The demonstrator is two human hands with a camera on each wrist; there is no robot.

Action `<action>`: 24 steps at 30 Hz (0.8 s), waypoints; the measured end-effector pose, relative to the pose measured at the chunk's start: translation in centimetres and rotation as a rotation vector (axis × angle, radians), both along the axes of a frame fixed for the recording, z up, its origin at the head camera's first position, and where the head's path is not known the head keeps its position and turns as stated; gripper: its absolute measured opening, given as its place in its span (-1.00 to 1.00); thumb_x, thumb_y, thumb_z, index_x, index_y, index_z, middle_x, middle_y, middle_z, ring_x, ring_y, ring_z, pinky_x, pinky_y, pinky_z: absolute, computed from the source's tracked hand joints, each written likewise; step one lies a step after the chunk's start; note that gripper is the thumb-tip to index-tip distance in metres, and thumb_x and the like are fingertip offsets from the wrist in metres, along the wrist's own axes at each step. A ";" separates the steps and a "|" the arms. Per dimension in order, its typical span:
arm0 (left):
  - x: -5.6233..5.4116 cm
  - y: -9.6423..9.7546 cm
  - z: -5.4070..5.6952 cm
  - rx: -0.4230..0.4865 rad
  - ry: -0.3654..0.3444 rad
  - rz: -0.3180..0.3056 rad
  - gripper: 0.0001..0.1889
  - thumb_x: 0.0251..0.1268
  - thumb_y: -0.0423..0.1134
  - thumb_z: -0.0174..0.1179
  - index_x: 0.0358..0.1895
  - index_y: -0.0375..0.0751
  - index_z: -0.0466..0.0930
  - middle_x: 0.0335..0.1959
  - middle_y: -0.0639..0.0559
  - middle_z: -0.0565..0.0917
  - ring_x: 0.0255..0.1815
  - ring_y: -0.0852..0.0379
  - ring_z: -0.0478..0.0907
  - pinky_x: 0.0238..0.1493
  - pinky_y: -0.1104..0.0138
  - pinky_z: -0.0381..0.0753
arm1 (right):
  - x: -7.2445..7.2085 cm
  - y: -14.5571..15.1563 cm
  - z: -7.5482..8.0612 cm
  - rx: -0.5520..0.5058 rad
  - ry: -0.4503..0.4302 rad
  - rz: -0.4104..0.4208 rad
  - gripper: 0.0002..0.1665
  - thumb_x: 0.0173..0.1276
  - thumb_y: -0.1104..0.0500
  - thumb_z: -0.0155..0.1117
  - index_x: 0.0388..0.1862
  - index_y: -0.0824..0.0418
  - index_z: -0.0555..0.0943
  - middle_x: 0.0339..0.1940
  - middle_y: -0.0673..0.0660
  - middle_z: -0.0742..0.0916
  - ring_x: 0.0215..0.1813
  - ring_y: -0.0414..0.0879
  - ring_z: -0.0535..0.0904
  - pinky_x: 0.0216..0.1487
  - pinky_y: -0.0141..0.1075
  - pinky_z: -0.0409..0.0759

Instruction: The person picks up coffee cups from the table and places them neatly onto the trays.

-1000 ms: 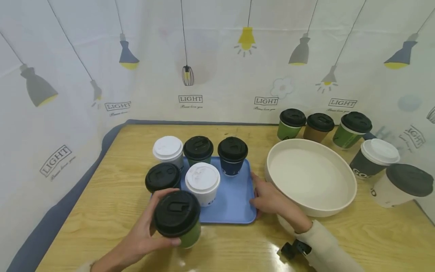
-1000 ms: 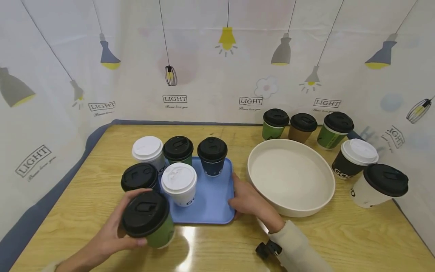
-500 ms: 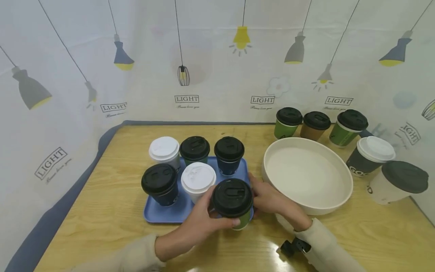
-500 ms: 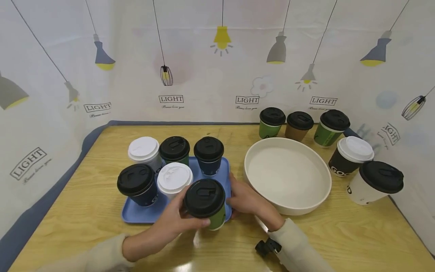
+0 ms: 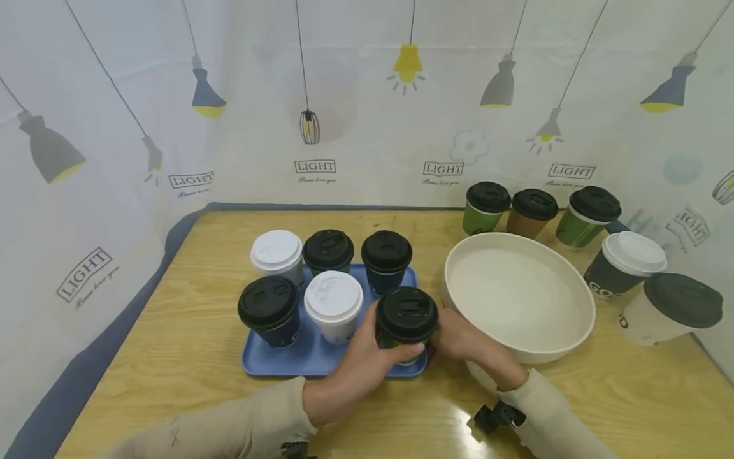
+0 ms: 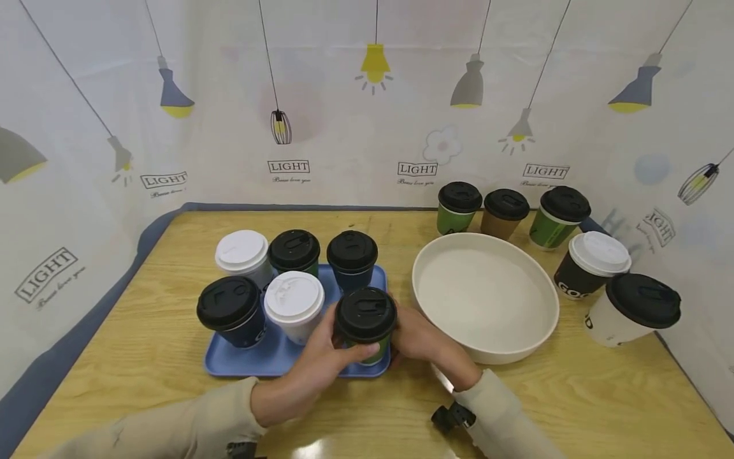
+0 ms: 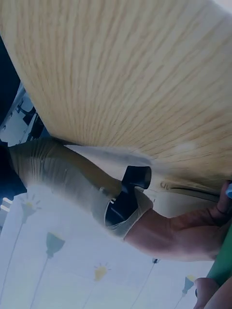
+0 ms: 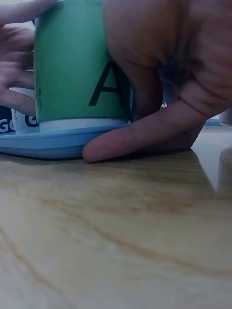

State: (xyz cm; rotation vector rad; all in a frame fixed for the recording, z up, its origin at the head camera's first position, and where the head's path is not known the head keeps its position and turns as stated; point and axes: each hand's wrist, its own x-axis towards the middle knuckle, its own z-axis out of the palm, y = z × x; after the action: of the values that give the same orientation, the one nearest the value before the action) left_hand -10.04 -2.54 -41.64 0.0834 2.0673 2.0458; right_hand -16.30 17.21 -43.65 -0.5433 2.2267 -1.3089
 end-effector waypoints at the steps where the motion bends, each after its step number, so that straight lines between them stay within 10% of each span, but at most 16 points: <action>1: -0.1 0.2 -0.1 -0.012 0.002 0.011 -0.10 0.19 -0.23 0.51 0.55 -0.04 0.19 0.53 -0.04 0.40 0.60 -0.10 0.24 0.67 -0.15 0.06 | 0.0 0.0 -0.1 -0.003 -0.005 -0.005 -0.72 0.48 0.42 -0.01 0.06 0.54 0.55 -0.33 0.35 0.77 -0.47 0.08 0.78 -0.44 -0.15 0.82; 13: -0.3 0.0 -0.6 -0.072 -0.038 0.044 -0.08 0.26 -0.21 0.46 0.61 0.02 0.10 0.61 -0.06 0.27 0.69 -0.12 0.03 0.71 -0.20 -0.14 | 0.1 -0.3 0.0 0.041 -0.012 -0.063 -0.58 0.38 0.46 -0.03 0.20 0.43 0.47 -0.38 0.30 0.72 -0.52 0.00 0.73 -0.48 -0.14 0.80; 24: 4.5 -5.8 0.4 -0.114 -0.133 -0.131 -0.23 0.35 -0.33 0.24 0.54 -0.55 0.13 0.54 -0.50 0.26 0.54 -0.41 0.29 0.54 -0.13 0.40 | 0.1 -0.6 -0.2 0.053 -0.032 -0.102 -0.62 0.46 0.41 0.00 0.22 0.43 0.44 -0.36 0.33 0.73 -0.54 0.04 0.74 -0.51 -0.13 0.80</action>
State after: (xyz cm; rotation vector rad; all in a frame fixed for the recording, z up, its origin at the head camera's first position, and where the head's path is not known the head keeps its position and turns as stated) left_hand -5.53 -8.35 -41.19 0.0600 2.0355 1.8033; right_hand -16.20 16.62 -43.90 -0.3909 2.2824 -1.2952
